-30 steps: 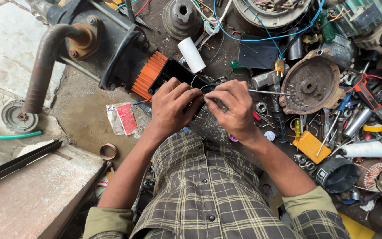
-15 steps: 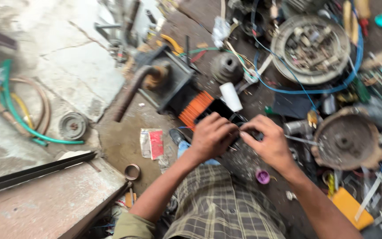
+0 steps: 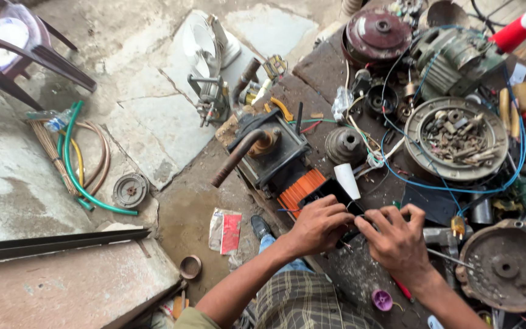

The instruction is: The person repairs an electrical motor by stripping and connecting wires to a terminal block. They use pliers to strip wire insulation and a screwdriver to tighten connections inside the motor's junction box.

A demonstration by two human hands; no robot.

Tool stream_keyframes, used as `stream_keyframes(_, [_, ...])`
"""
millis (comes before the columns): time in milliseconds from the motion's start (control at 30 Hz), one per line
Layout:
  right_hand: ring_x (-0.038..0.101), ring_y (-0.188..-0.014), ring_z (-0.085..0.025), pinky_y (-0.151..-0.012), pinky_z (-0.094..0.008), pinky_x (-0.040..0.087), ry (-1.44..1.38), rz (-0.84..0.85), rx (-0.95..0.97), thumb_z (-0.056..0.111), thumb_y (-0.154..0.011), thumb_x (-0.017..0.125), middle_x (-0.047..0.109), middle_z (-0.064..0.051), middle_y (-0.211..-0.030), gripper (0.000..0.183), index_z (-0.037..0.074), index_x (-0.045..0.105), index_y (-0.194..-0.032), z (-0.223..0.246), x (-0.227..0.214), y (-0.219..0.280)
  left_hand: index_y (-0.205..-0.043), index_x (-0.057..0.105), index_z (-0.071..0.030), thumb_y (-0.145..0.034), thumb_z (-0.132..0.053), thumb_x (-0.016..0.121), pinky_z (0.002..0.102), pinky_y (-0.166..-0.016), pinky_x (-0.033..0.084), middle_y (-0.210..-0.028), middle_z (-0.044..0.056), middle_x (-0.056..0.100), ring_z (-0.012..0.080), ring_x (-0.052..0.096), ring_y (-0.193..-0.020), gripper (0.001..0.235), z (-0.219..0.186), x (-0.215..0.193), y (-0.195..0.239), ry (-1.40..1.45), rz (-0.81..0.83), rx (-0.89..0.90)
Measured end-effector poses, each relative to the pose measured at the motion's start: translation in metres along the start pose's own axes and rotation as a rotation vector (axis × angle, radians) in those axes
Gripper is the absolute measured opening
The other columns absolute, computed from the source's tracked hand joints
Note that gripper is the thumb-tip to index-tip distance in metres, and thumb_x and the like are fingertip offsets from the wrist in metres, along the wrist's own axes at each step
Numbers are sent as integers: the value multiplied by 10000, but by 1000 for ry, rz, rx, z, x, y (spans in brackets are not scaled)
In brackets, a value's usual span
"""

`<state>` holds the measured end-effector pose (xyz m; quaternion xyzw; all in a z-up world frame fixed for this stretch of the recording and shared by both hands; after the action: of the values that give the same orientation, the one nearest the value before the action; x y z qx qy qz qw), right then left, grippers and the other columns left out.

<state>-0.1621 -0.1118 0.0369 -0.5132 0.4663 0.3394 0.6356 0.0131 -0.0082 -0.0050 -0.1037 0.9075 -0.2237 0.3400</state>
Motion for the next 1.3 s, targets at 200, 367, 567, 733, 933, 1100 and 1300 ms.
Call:
stream_keyframes(200, [627,-916,-222,-856,-414,406,-282,-23,406,194,-798,762,652,-10,-911,151,111,689,-901,10,6,5,-1081,721,-111,-846,-154,795,385,-788,505,-965,34,652,260,590,-913,250,-8,-2,-3,-66,12,-39])
stream_keyframes(367, [630,-960,-312,-860,-447,448,-284,-208,436,173,-851,754,644,-101,-954,141,78,680,-924,21,10,11,-1039,730,-116,-716,-137,790,394,-817,529,-1018,49,685,281,615,-961,329,-7,0,-3,-122,-29,1])
stream_keyframes(567, [654,-919,-253,-848,-390,464,-528,-252,571,80,-843,782,670,-69,-927,127,68,704,-943,33,14,18,-996,727,-105,-714,-107,791,392,-736,492,-898,34,630,258,589,-882,289,-3,6,-2,-191,-26,4])
stream_keyframes(733, [649,-956,-233,-879,-364,473,-610,-174,463,80,-851,791,676,-41,-986,147,83,711,-973,16,9,16,-1008,706,-111,-766,-122,782,377,-719,465,-917,7,632,233,591,-892,254,-5,3,-2,-137,-9,55])
stream_keyframes(933, [613,-919,-200,-864,-381,383,-508,-13,236,113,-797,807,672,-6,-974,185,118,745,-972,-8,2,9,-1006,705,-130,-786,-120,778,373,-737,461,-912,-10,622,225,588,-892,231,-5,5,-2,-148,16,33])
stream_keyframes(1100, [611,-915,-133,-926,-469,364,-106,-72,-224,139,-828,782,667,51,-983,171,172,758,-994,-26,-10,-5,-1030,704,-103,-752,-106,773,376,-734,466,-951,4,627,237,589,-907,287,-2,4,-2,-143,31,43])
stream_keyframes(1300, [617,-923,-155,-908,-426,378,-229,-98,-33,105,-908,788,681,16,-978,134,120,748,-1034,-16,-7,-3,-1034,693,-92,-751,-84,769,372,-725,471,-984,19,645,239,587,-900,293,-3,2,-1,-118,-10,56])
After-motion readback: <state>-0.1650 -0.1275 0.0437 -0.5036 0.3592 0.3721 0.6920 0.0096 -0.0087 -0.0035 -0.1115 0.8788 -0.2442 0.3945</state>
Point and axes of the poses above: each hand's wrist, its own y-axis away from the middle knuckle, its own x-axis out of the palm, z = x × y, the point moved 1 cm from there along -y, towards the middle knuckle
